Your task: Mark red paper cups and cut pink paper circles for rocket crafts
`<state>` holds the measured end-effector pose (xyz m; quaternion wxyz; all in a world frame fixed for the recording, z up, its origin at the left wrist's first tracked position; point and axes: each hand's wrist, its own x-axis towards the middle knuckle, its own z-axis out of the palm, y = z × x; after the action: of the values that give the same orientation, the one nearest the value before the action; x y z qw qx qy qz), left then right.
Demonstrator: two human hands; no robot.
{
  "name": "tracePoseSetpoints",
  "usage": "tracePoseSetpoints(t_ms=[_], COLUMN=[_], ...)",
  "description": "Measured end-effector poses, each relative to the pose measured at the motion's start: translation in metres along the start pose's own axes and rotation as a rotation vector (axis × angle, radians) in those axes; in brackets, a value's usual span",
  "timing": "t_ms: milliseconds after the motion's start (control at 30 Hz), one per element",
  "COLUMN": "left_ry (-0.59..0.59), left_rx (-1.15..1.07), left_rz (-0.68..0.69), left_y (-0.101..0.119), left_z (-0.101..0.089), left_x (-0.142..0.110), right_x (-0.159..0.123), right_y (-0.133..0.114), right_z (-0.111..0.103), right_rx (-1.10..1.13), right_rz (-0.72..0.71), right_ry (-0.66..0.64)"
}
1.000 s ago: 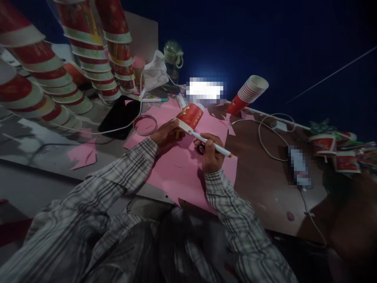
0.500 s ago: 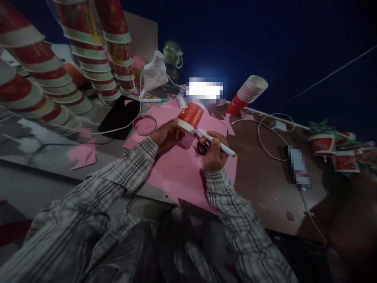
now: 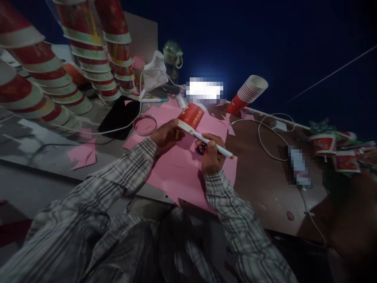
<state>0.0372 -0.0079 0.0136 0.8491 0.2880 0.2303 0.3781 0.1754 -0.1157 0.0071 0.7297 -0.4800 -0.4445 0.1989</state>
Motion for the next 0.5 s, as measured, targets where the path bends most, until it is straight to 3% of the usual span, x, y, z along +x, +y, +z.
tracePoseSetpoints(t_ms=[200,367,500], left_ry=[0.004,0.008,0.022], left_rx=[0.017,0.013,0.007], left_rz=[-0.016,-0.006,-0.044], left_y=[0.001,0.001,0.003], left_z=[0.000,-0.001,0.000], left_x=[0.000,0.002,0.001], right_x=[0.003,0.003,0.011], right_y=[-0.001,-0.001,0.008], right_z=[0.001,0.002,-0.002], right_rx=[0.049,-0.029,-0.117], right_rz=[0.010,-0.004,-0.061], right_ry=[0.073,-0.021,0.171])
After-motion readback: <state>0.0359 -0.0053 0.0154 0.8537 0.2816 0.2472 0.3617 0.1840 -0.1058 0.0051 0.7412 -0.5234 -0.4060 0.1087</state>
